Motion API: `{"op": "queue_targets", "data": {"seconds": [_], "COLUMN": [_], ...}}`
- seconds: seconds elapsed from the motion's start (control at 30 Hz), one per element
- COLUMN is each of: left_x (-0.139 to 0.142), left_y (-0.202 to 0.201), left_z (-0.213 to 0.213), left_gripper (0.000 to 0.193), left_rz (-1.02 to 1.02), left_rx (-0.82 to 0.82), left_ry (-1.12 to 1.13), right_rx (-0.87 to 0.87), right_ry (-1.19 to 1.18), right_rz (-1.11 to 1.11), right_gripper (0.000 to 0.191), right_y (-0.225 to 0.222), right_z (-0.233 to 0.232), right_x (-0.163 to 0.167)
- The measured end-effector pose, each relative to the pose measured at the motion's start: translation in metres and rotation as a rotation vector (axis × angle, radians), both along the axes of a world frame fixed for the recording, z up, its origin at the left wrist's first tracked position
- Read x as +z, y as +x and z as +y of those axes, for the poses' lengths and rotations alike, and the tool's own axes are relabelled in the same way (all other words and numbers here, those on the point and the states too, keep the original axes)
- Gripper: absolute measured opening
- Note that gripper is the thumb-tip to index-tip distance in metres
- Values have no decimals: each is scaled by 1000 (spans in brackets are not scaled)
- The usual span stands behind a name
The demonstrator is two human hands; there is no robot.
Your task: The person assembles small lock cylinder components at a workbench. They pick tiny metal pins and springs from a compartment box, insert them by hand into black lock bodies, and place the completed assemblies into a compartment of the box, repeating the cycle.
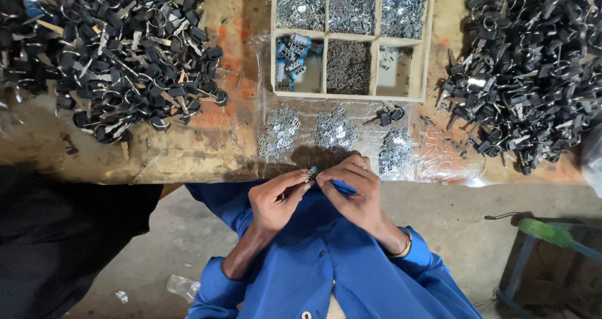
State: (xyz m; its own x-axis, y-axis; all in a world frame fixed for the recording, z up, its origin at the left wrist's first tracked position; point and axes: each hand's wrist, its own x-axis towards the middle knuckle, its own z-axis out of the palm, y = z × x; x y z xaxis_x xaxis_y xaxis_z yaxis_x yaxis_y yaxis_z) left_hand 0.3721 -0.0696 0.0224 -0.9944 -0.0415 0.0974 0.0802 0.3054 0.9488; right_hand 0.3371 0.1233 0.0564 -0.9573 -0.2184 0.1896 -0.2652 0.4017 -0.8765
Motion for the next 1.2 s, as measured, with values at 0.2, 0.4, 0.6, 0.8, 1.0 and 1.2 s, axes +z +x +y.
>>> {"op": "queue_targets", "data": {"seconds": [0.2,0.4,0.6,0.8,1.0,1.2], "left_x": [2,-1,-3,-3,0,-5], "left_y": [-1,-1,0,5,14,12], "left_z": [0,-2,-6,-19,-37,-30], "left_gripper": [23,23,24,22,23,22], "left_rz": [29,24,109,171,-34,-50], "left_rx": [7,-15,-69,11,157,111], "left_ry": [6,20,-100,-69,197,229], "right_rx": [7,-64,-28,182,105,265], "right_ry": [-6,-16,216,375,592,404], "right_rz": [4,-45,237,47,321,339], "right_gripper": [20,19,27,25,43,30], "right_y": [0,4,9,-5,-11,-5], "right_z": [-2,-3,-9,-12,-30,1], "right_x": [0,-5,-5,7,15,-2]}}
